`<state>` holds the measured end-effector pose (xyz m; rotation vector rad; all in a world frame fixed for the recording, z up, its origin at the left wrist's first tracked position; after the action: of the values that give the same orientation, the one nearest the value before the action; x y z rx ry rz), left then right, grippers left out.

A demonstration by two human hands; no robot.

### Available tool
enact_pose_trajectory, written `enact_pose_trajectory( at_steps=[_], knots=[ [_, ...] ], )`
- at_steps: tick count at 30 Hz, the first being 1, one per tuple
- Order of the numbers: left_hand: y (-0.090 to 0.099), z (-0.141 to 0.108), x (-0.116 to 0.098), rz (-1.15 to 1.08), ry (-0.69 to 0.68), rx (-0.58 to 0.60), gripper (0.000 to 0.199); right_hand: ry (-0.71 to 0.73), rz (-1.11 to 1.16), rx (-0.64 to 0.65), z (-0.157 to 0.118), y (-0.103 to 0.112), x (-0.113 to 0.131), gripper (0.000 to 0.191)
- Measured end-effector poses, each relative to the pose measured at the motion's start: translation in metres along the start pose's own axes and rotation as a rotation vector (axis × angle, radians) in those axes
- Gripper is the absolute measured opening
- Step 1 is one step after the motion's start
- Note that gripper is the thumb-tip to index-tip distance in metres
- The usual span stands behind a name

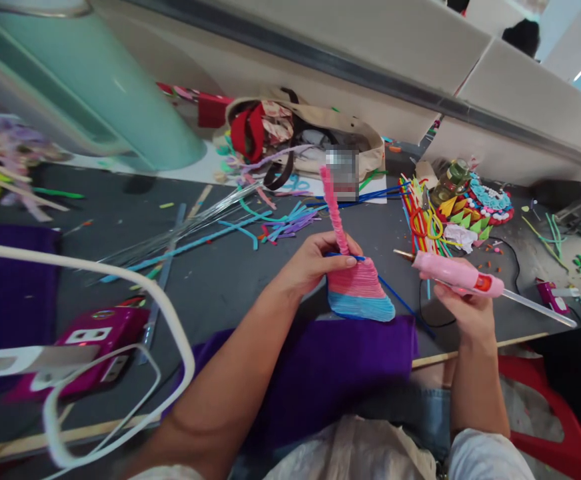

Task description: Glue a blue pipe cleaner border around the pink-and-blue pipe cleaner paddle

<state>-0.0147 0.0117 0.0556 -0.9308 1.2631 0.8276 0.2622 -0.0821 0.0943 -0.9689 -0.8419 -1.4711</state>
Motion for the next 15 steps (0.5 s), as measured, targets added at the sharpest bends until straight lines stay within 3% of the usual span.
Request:
enact_pose_trajectory(
  at_steps=[6, 15],
  knots=[
    [-0.002, 0.000, 0.000, 0.016, -0.022, 0.026, 0.027, -0.123, -0.163, 0.089, -0.004, -0.012, 0.015, 0.011],
    [-0.002, 0.000, 0.001, 0.048, -0.055, 0.039, 0.030, -0.120, -0.301, 0.096, -0.007, -0.019, 0.014, 0.014]
  ],
)
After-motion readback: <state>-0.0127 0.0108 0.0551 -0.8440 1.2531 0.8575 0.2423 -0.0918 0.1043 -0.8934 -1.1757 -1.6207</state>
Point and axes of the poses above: each hand's wrist, its own z-axis towards the middle knuckle, its own y-axis out of the back of the hand, x = y × z, the point moved 1 cm from there along z, towards the middle knuckle, and after that the axes turned 13 degrees about z, right-handed, at the moved point
